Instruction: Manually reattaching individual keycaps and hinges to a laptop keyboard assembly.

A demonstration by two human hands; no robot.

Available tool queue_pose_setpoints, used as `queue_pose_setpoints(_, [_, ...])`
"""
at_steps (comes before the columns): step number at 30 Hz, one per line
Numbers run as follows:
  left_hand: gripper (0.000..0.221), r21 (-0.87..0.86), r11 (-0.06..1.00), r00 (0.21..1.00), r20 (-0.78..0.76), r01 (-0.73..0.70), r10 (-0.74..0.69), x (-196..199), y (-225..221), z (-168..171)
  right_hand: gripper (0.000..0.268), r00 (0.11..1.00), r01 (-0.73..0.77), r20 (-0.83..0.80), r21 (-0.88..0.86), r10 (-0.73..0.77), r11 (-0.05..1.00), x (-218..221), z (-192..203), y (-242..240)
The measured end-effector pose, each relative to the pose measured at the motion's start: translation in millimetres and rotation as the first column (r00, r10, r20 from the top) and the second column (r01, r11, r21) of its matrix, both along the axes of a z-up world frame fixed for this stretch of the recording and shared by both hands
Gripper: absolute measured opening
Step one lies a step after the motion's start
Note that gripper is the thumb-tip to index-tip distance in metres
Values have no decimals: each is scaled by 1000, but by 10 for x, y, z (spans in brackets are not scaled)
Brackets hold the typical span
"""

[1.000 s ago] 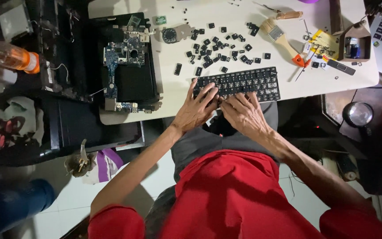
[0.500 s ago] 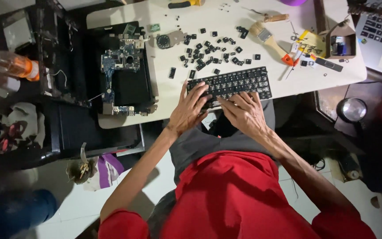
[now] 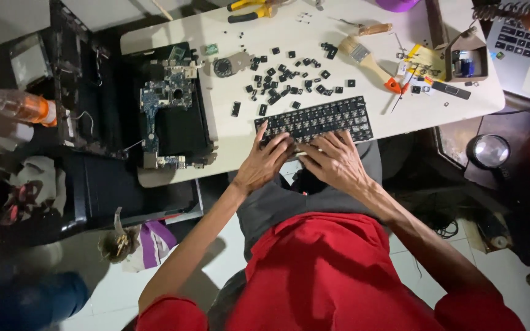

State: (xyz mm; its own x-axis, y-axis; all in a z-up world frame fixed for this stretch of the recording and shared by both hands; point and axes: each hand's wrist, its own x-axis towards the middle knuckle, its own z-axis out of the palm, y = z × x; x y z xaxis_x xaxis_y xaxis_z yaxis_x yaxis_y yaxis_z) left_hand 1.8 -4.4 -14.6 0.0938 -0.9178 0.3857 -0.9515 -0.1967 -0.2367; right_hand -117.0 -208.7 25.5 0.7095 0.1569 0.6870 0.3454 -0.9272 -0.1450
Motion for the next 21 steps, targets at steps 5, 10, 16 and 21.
queue_pose_setpoints(5, [22,-70,996,996,-76,46,-51,-30,-63,99,16,999,10,29,114,-14,993,-60,23,-115])
queue_pose_setpoints(10, [25,-75,995,998,12,66,-66,-18,-119,202,16,991,92,75,209,-110,973,-149,3,-373])
queue_pose_setpoints(16, [27,-45,997,997,32,69,-68,34,-106,-22,11,972,199,56,332,-230,922,-218,-2,-681])
queue_pose_setpoints(21, [27,1,995,986,132,102,-101,70,-96,-101,12,957,252,46,365,-287,896,-273,-267,-824])
